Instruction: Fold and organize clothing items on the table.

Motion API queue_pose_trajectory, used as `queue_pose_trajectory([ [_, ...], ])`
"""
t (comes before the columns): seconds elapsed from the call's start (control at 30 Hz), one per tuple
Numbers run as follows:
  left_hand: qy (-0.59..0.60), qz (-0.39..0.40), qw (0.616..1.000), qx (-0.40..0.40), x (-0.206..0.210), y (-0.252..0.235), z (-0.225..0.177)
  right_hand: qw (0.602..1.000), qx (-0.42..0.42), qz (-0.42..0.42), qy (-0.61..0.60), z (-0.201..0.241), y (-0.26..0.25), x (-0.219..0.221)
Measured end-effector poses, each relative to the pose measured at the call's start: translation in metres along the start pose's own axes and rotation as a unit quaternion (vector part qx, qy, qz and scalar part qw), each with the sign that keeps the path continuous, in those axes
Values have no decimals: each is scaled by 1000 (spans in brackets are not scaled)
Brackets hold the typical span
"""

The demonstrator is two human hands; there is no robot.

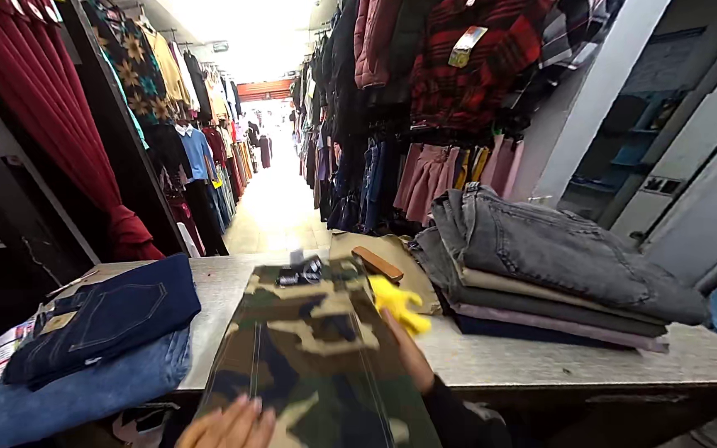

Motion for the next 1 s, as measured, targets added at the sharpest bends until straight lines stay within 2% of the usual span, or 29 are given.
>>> queue_pose_trajectory([
  [0.07,12,-11,999,-36,24,6,23,995,-16,-89,32,16,-23,11],
  [0.13,72,-19,995,-65,51,20,39,978,-110,-147,99,24,-17,3],
  [0.17,95,-18,992,-75,61,30,43,965,-181,-130,140,23,-8,-7],
  [0.23,93,-26,992,-86,72,50,45,919,-309,-38,242,26,18,-11],
  [0.3,86,-40,988,-121,75,70,52,844,-398,57,355,23,46,17],
  [0.37,107,-47,982,-150,83,82,65,764,-419,144,468,3,62,69],
  [0.43,146,-72,972,-168,86,78,66,716,-372,225,546,-35,62,121],
  [0.47,154,-82,970,-170,86,72,66,705,-369,231,560,-53,57,141],
  [0.53,155,-86,969,-173,84,64,68,687,-451,168,544,-72,47,167],
  [0.57,158,-83,969,-172,83,63,71,674,-493,145,531,-73,42,173],
  [0.63,173,-72,970,-154,84,63,75,655,-527,161,518,-70,37,171],
  [0.73,193,-44,971,-134,81,63,77,635,-497,222,547,-68,37,140],
  [0.8,215,-27,966,-142,78,57,79,630,-457,207,592,-62,37,103],
  [0.83,226,-22,963,-148,76,55,80,639,-415,185,620,-55,39,84],
  [0.9,257,-2,953,-161,74,51,81,684,-266,149,663,-39,40,45],
  [0.97,308,63,932,-182,70,50,86,715,-132,100,679,-27,36,0],
  [1.0,340,116,913,-194,66,49,92,727,-121,71,672,-18,34,-21],
])
Point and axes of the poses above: each hand's wrist, its own y-axis away from the middle knuckle, its own x-axis out of the palm, z = x × y, the point moved 6 cm from there along -y, towards the middle knuckle, and after that the axes turned 13 degrees about x, right-handed, at the moved point
